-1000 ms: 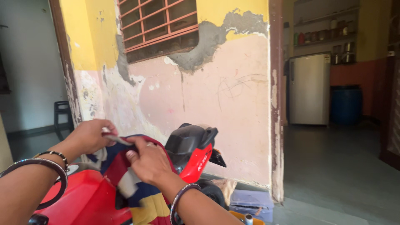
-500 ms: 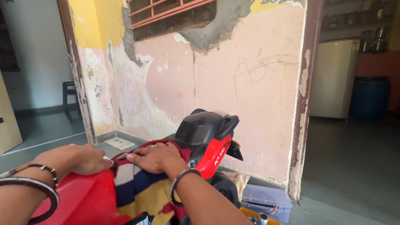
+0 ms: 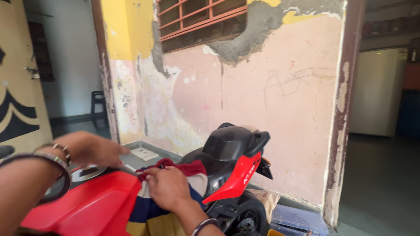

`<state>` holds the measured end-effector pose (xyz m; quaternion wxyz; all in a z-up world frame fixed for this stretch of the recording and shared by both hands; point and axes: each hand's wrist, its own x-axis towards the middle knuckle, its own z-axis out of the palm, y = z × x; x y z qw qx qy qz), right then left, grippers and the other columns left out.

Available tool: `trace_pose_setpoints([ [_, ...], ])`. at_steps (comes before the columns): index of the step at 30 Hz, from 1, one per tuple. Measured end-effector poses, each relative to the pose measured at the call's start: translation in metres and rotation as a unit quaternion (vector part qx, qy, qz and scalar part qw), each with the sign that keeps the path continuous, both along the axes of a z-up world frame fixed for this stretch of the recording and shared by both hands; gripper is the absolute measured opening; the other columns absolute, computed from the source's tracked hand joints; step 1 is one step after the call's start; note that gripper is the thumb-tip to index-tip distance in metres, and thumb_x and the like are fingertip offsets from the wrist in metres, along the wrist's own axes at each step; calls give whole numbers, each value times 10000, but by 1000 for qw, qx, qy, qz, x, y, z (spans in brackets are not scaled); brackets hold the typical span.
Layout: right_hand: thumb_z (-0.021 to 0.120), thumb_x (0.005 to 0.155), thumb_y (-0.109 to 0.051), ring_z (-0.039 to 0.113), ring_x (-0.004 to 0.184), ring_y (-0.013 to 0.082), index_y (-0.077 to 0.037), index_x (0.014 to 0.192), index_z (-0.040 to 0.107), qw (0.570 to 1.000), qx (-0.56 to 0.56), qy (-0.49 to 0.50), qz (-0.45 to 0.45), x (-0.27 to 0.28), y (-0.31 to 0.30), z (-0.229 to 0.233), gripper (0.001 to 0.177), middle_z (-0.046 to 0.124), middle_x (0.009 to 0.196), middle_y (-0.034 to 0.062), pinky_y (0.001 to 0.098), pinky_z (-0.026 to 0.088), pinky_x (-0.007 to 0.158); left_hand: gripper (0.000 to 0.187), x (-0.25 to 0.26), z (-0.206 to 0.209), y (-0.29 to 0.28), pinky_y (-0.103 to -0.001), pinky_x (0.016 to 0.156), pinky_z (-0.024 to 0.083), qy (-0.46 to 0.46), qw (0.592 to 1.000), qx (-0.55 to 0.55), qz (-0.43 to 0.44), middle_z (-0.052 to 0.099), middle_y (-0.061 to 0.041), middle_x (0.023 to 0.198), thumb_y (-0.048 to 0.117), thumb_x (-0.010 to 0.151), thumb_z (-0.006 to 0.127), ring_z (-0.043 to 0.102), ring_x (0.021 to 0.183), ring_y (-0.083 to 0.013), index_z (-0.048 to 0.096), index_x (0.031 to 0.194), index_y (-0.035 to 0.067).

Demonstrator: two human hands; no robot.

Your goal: The person wipes the red motorcycle with a multi-colored cloth, focusing on the fuel tank, seat, and side panels. The person repeatedly folds and repositions the cloth while cleaning different sections of the bike.

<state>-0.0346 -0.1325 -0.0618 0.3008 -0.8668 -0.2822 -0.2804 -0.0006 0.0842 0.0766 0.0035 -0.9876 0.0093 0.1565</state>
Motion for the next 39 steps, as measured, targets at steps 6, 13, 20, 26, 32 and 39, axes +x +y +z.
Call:
trace_pose_setpoints([
  [6,509,1062,-259,730,903,156,-56,1225,727,907,302,139,259,-22,12,1,339,786,994,75,335,551,856,660,-33,-12,40,-408,1234,300,-47,992,21,115,396,-68,1628,598,1028,286,369,1501,-265,444,1548,224],
  [13,428,1049,-242,546,1282,114,-99,1460,533,851,269,241,380,-16,69,30,448,618,1406,71,251,387,1102,642,-5,-37,70,-391,1246,310,-39,997,-33,54,452,-5,1646,459,1024,222,402,1532,-213,418,1578,200],
  [20,345,1028,-403,544,1334,282,-69,1432,565,921,7,297,252,100,125,32,568,583,1461,145,364,371,1103,639,-53,-21,57,-416,1271,283,-35,992,-11,121,333,-34,1691,520,1058,198,321,1564,-276,353,1612,242],
  [26,337,1028,-446,569,1293,345,-76,1401,578,950,-38,251,179,104,122,21,579,584,1429,222,389,398,1079,664,-59,-14,56,-427,1250,324,-46,992,4,117,372,-42,1671,555,1038,221,375,1535,-305,404,1582,222],
  [32,364,1030,-472,587,1319,339,-14,1357,582,961,150,99,211,-43,79,18,603,656,1357,220,383,401,1100,810,-64,-13,52,-478,1257,289,-88,985,-26,147,322,-112,1680,703,980,183,293,1557,-356,411,1585,216],
  [39,371,1031,-396,468,1344,426,-100,1367,607,985,-87,-11,150,-127,89,52,507,635,1330,226,540,306,1162,1138,-37,-18,67,-562,1250,235,-106,929,-318,158,242,-207,1668,913,791,12,207,1550,-380,267,1619,175],
])
